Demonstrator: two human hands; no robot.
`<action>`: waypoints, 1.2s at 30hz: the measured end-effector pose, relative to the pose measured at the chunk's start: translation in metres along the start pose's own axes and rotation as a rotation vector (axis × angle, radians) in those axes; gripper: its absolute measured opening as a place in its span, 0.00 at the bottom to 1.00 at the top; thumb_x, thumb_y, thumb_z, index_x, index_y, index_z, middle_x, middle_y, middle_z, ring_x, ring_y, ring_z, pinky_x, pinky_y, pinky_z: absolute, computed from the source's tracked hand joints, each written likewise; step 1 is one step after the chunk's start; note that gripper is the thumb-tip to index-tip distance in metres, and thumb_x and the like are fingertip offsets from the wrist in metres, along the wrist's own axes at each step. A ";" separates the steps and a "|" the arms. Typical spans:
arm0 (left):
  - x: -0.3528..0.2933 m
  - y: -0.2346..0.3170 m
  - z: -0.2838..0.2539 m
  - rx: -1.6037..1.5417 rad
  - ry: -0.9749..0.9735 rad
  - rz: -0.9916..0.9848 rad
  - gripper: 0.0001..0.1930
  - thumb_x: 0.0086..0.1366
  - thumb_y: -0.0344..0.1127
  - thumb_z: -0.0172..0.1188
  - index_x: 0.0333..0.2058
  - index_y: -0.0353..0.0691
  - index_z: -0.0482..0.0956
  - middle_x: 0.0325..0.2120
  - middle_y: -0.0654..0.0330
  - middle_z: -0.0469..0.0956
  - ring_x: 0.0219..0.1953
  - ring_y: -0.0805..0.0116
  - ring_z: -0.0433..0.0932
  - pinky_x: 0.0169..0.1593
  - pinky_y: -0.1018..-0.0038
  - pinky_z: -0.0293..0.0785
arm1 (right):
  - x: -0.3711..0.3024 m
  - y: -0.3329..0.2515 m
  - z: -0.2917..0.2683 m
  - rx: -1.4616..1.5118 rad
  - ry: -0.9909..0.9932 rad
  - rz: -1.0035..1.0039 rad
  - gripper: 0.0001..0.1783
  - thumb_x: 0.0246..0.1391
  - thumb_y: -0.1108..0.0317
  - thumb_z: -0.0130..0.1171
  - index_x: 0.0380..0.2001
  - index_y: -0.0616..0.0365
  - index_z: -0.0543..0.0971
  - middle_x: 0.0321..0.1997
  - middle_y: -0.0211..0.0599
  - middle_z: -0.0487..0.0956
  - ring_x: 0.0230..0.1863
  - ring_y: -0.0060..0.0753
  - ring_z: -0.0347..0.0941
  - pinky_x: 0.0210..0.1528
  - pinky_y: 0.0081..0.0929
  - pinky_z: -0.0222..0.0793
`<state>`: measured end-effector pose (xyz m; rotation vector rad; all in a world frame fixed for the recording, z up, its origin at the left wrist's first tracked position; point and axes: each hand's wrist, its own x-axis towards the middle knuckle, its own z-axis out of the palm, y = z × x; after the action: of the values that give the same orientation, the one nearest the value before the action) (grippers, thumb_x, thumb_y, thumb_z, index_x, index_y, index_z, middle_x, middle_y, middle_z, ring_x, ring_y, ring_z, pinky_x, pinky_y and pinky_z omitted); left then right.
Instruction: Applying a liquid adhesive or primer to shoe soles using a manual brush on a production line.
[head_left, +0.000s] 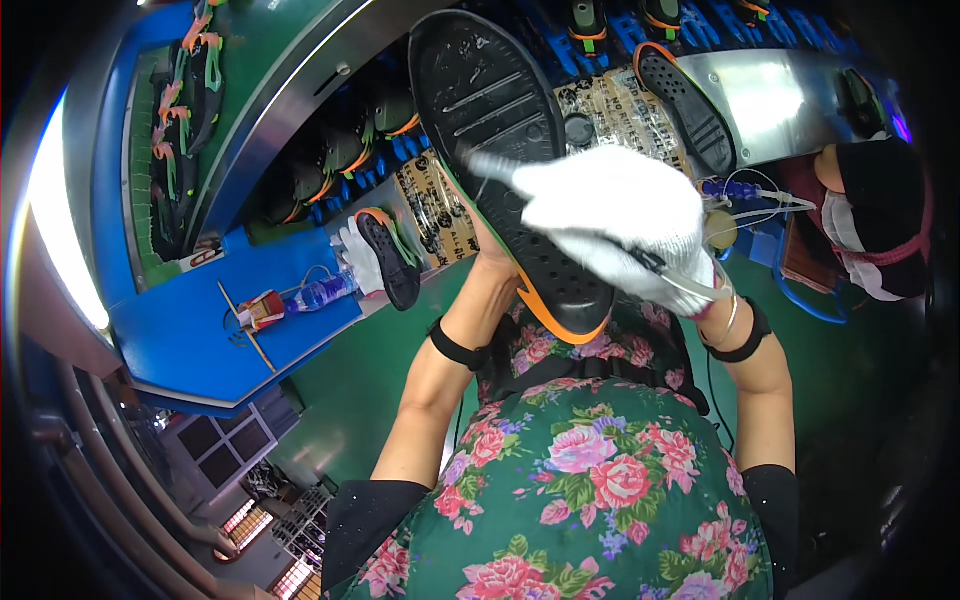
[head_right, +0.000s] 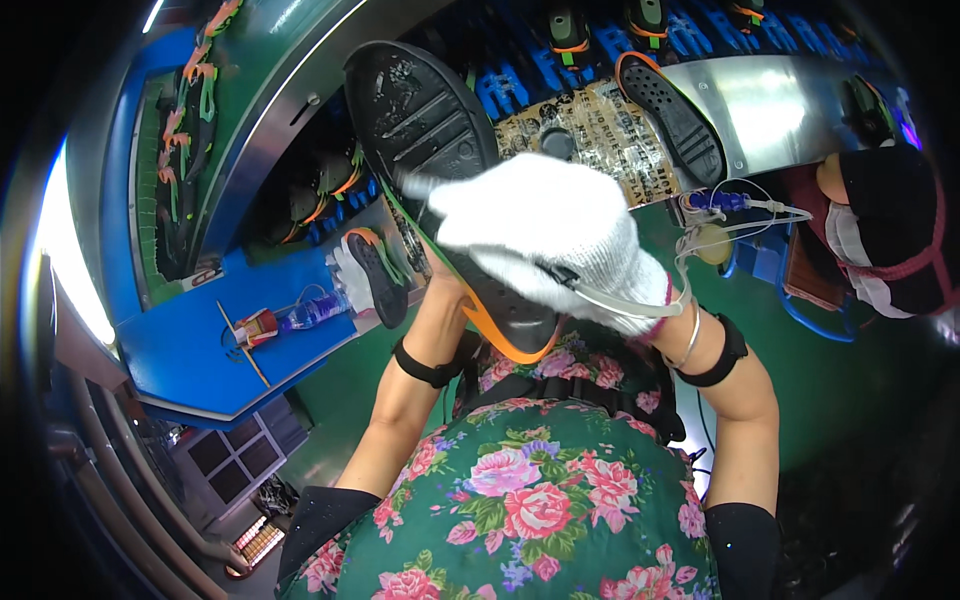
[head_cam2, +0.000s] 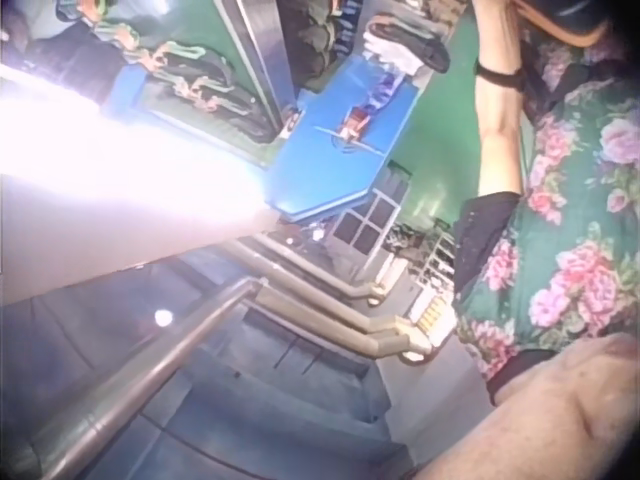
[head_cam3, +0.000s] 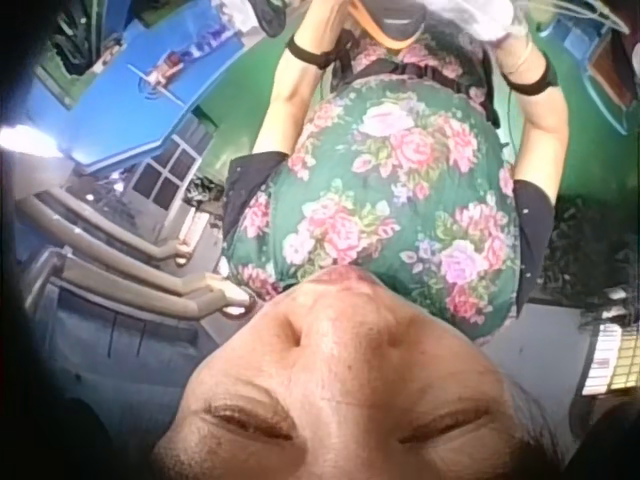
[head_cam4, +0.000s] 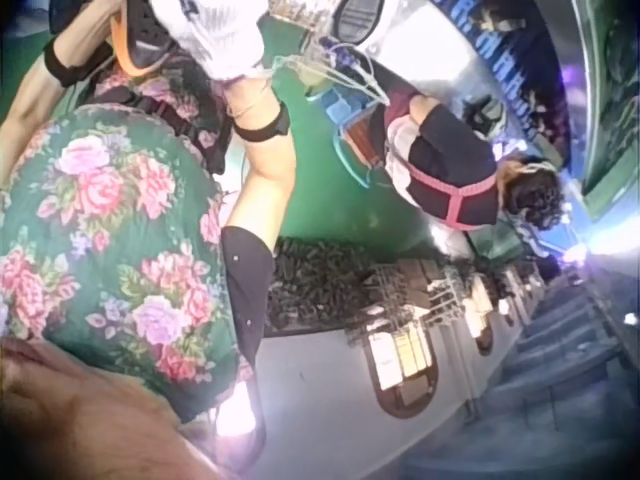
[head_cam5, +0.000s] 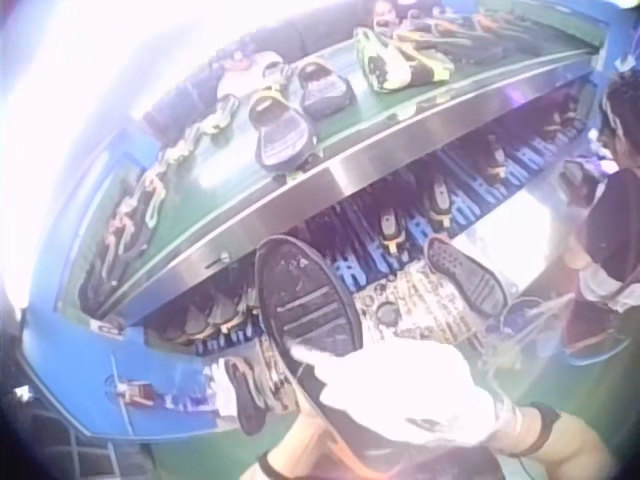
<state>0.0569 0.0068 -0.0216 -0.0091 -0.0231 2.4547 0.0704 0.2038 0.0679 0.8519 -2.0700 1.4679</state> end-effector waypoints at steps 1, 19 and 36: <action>-0.001 0.000 0.000 -0.017 -0.007 0.001 0.60 0.61 0.89 0.31 0.74 0.43 0.59 0.65 0.48 0.72 0.65 0.49 0.74 0.70 0.52 0.69 | 0.000 -0.002 -0.005 -0.058 -0.010 -0.013 0.18 0.51 0.74 0.67 0.48 0.52 0.88 0.50 0.41 0.87 0.46 0.45 0.85 0.46 0.36 0.82; 0.012 0.030 0.001 0.346 0.025 -0.075 0.60 0.48 0.85 0.64 0.59 0.30 0.68 0.47 0.48 0.79 0.54 0.54 0.78 0.58 0.57 0.80 | -0.021 -0.002 -0.001 0.037 -0.077 0.018 0.20 0.53 0.71 0.71 0.51 0.50 0.87 0.51 0.37 0.87 0.46 0.40 0.85 0.49 0.34 0.81; 0.028 0.044 0.024 0.480 0.051 0.065 0.69 0.41 0.95 0.51 0.58 0.26 0.72 0.47 0.48 0.77 0.51 0.54 0.76 0.53 0.55 0.81 | -0.030 -0.021 0.004 0.222 -0.050 0.191 0.15 0.50 0.75 0.71 0.43 0.54 0.89 0.47 0.41 0.88 0.45 0.43 0.86 0.48 0.34 0.81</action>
<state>0.0070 -0.0092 0.0017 0.1393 0.5949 2.4625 0.1063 0.2019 0.0603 0.7968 -2.1005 1.8230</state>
